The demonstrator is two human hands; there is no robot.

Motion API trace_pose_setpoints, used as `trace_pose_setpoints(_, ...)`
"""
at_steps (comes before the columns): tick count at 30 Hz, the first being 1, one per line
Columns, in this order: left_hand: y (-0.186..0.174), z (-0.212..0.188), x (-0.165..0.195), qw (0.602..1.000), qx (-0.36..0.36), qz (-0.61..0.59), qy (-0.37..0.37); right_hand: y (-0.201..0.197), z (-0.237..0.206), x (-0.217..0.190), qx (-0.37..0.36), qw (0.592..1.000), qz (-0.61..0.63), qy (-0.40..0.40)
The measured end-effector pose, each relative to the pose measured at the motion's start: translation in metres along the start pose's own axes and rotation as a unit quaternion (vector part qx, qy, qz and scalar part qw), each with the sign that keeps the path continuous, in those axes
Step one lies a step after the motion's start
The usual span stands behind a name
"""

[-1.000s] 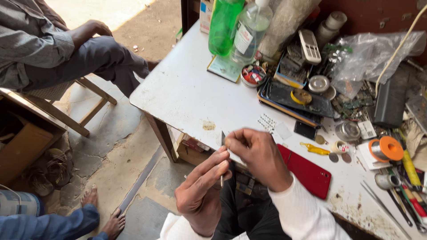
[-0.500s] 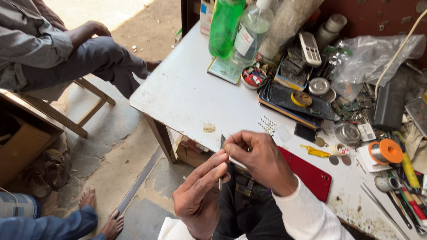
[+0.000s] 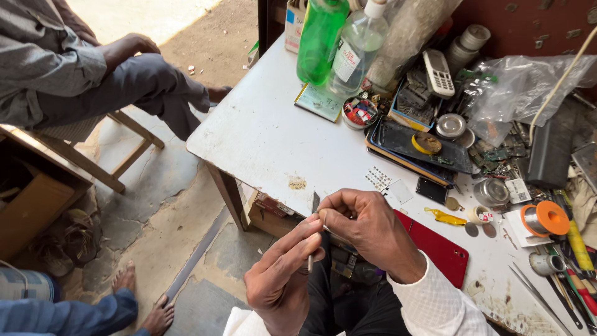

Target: The person uses a metal file to scrape a small metallic component, then places the component onto a red smartphone. The person repeats this scraping and placement process multiple times on the same device.

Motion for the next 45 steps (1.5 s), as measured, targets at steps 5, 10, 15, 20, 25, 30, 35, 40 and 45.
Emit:
trace_pose_setpoints(5, 0.002, 0.000, -0.001, 1.000, -0.009, -0.021, -0.003, -0.002, 0.000, 0.003, 0.001, 0.999, 0.052, -0.004)
trace_pose_setpoints(10, 0.002, -0.002, 0.000, 1.000, -0.017, -0.019, -0.007, -0.001, 0.002, 0.002, 0.026, 0.999, -0.027, -0.026)
trace_pose_setpoints(15, 0.001, -0.001, 0.000, 0.999, -0.026, -0.024, 0.006, -0.001, 0.003, 0.005, -0.001, 0.999, 0.036, 0.013)
trace_pose_setpoints(20, 0.001, -0.002, 0.001, 0.999, -0.037, -0.016, -0.011, -0.003, 0.004, 0.012, 0.024, 0.998, 0.057, 0.005)
trace_pose_setpoints(25, 0.002, -0.003, -0.001, 1.000, -0.016, -0.023, -0.008, 0.000, 0.004, 0.010, 0.000, 0.996, 0.093, 0.017)
trace_pose_setpoints(30, 0.003, -0.003, -0.003, 1.000, -0.017, -0.014, -0.008, 0.003, 0.003, 0.000, 0.025, 0.995, 0.090, 0.031)
trace_pose_setpoints(35, 0.004, 0.000, -0.002, 1.000, -0.026, -0.018, -0.003, 0.003, 0.000, -0.005, 0.016, 0.993, 0.111, 0.036)
trace_pose_setpoints(40, 0.004, 0.001, 0.000, 1.000, -0.024, 0.006, 0.001, 0.002, -0.001, -0.008, 0.025, 0.999, 0.023, 0.032)
trace_pose_setpoints(45, 0.004, 0.001, 0.001, 1.000, -0.020, -0.017, -0.006, 0.005, -0.003, -0.012, 0.030, 0.993, 0.109, 0.023)
Point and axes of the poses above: each hand's wrist, its own z-axis towards the middle knuckle, its own y-axis out of the palm, x = y × z, the point moved 1 cm from there along z, towards the middle knuckle, and after that the axes turned 15 degrees about z, right-handed, at the moved point
